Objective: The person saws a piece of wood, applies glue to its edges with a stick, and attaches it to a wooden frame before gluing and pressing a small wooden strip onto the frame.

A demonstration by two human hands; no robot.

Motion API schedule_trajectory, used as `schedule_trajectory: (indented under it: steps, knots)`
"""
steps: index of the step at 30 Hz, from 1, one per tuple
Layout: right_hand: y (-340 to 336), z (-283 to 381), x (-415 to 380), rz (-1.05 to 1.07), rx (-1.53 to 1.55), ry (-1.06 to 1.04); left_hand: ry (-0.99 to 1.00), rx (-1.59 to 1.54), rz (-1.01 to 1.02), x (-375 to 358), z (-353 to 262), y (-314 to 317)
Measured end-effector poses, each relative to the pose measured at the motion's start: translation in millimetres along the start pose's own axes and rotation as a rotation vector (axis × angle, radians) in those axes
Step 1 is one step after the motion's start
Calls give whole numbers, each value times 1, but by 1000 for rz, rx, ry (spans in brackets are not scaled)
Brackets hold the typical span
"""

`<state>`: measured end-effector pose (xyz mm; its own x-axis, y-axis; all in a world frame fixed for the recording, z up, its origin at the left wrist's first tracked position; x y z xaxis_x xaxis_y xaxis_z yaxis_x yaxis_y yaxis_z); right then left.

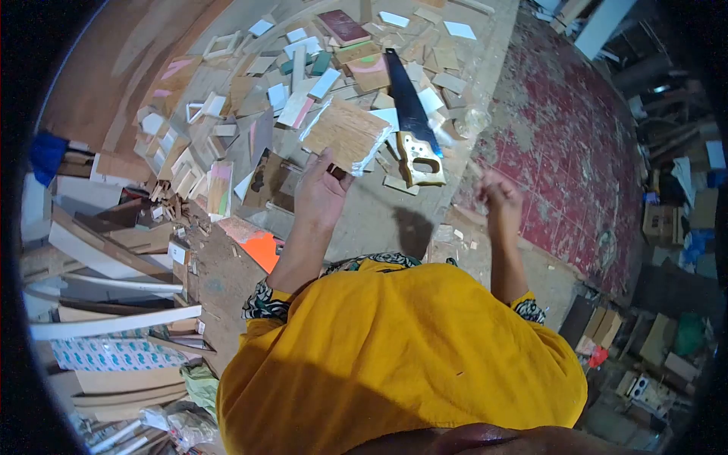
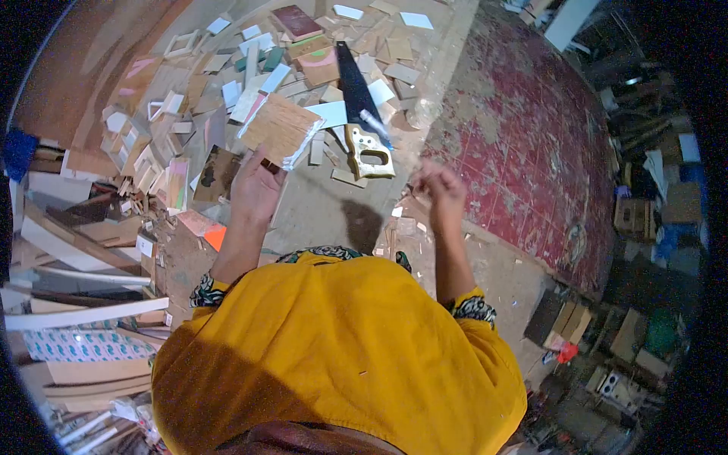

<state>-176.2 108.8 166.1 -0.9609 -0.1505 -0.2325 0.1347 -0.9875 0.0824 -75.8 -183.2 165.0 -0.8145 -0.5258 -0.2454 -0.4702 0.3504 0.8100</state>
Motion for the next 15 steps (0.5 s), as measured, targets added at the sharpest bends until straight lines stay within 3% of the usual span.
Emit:
schedule_trajectory:
  steps: [4,5,7,15]
  knots:
    - [-51,43,39,-345,-565,-453,-62,43,-50,-2,4,-12]
    - [-57,49,47,-361,-571,-450,-77,42,-43,-1,6,-14]
    - [-45,68,56,-469,-1168,-638,-66,57,-22,-2,4,-17]
    - [-24,53,135,-349,-1476,-661,-45,31,2,-11,-2,-10]
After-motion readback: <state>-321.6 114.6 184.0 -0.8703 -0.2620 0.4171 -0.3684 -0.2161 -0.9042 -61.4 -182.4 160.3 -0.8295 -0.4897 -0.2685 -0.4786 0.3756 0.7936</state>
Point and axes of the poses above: each hand's wrist, its own x-axis towards the middle knuckle, its own y-axis out of the palm, z = x × y, the point moved 6 cm from there along x, towards the middle knuckle, and after that the axes turned 8 degrees about y, right-handed, at the moved point
